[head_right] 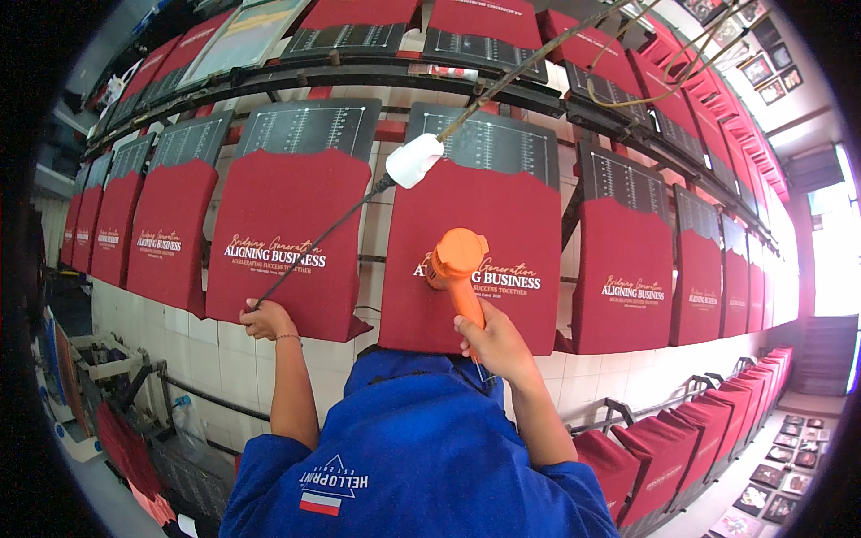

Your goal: The person dries ink on red t-shirts using a heat gun, moving from one platen to the next on a screen printing press and adjusting the garments by hand.

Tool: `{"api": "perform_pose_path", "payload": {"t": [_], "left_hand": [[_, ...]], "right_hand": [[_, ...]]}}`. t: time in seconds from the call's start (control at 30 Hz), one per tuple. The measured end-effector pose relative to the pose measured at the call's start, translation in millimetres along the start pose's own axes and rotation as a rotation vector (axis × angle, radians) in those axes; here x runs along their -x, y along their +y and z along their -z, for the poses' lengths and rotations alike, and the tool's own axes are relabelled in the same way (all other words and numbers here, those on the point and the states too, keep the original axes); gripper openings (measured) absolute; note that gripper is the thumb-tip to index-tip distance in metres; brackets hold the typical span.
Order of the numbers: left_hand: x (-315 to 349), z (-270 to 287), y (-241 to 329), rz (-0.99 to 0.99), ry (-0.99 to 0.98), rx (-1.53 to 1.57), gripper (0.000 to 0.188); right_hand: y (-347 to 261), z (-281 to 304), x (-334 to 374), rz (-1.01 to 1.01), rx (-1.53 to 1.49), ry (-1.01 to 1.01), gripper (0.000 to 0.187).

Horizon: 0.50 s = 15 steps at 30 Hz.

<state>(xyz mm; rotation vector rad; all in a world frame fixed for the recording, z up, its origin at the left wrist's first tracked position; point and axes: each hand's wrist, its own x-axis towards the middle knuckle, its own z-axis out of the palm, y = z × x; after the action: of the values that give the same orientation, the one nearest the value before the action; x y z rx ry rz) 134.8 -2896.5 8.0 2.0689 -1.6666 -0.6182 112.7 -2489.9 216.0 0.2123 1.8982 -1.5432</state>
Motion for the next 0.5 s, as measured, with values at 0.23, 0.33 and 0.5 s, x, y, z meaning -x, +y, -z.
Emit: {"api": "perform_pose_path", "payload": {"t": [0.23,0.33,0.5], "left_hand": [[0.2,3.6,2.2,0.006,-0.019,-0.019,0.052],[0.0,4.6,2.1,0.005,-0.023,-0.016,0.052],[0.0,3.1,2.6,-0.007,-0.013,-0.025,0.052]], "right_hand": [[4.7,-0.6,3.6,0.016,0.024,0.063,0.028],[2.9,3.9,5.1,0.013,0.010,0.075,0.027],[10.4,6.0,6.7,0.008,0.025,0.112,0.026]]}}
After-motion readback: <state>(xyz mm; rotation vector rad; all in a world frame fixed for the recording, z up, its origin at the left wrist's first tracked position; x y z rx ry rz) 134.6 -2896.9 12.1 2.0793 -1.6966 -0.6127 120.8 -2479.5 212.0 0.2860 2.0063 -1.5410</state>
